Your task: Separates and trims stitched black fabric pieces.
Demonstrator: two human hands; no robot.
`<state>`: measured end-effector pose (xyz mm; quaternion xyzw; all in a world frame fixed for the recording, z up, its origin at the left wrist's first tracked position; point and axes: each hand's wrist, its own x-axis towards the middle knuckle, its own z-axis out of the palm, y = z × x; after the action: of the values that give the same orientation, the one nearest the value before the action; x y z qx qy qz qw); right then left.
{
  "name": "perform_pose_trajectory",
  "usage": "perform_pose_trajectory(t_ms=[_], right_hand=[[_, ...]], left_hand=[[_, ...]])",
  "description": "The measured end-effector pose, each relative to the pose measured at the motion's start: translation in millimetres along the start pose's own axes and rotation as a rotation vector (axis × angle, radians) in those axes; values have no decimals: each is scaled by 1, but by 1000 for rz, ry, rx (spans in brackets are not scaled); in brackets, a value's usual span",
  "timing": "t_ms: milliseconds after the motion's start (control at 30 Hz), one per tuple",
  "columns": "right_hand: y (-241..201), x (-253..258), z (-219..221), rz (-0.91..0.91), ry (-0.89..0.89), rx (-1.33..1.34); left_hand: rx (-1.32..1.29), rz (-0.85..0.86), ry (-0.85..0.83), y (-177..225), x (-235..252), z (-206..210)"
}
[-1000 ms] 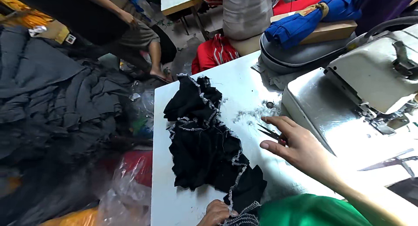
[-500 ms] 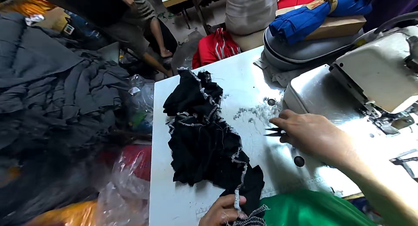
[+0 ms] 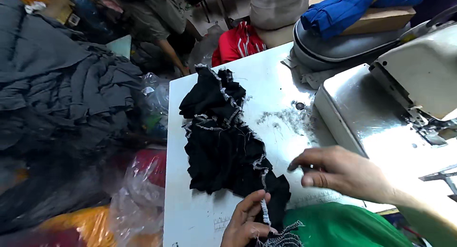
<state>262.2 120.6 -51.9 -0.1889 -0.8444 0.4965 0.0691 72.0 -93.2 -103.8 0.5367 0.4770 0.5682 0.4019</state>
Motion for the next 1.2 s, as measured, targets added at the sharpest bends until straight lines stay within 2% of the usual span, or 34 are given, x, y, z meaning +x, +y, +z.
perform_pose_trajectory(t_ms=[100,200,367,633,900,967,1067,1133,1200], right_hand=[[-2,-4,5,-27,-307,149],[2,-6,15,-68,-417,195],[3,-6,22,-29,-582,229],[-2,2,28,-82,-567,227],[2,5,41,-263,-371,283],[-1,2,36,-178,-247,353],[3,3,29,98,-32,404],[6,8,27,267,-50,321],[3,14,29,406,-182,261]], left_hand=[[23,10,-23,1,1,0],[39,14,-35,4,1,2],[32,11,-37,5,1,5],[15,-42,-74,9,1,5],[56,-74,-135,17,2,5],[92,-75,-142,19,0,5],[175,-13,-165,18,-2,4],[210,24,-182,17,-2,4],[222,36,-192,18,-1,5]])
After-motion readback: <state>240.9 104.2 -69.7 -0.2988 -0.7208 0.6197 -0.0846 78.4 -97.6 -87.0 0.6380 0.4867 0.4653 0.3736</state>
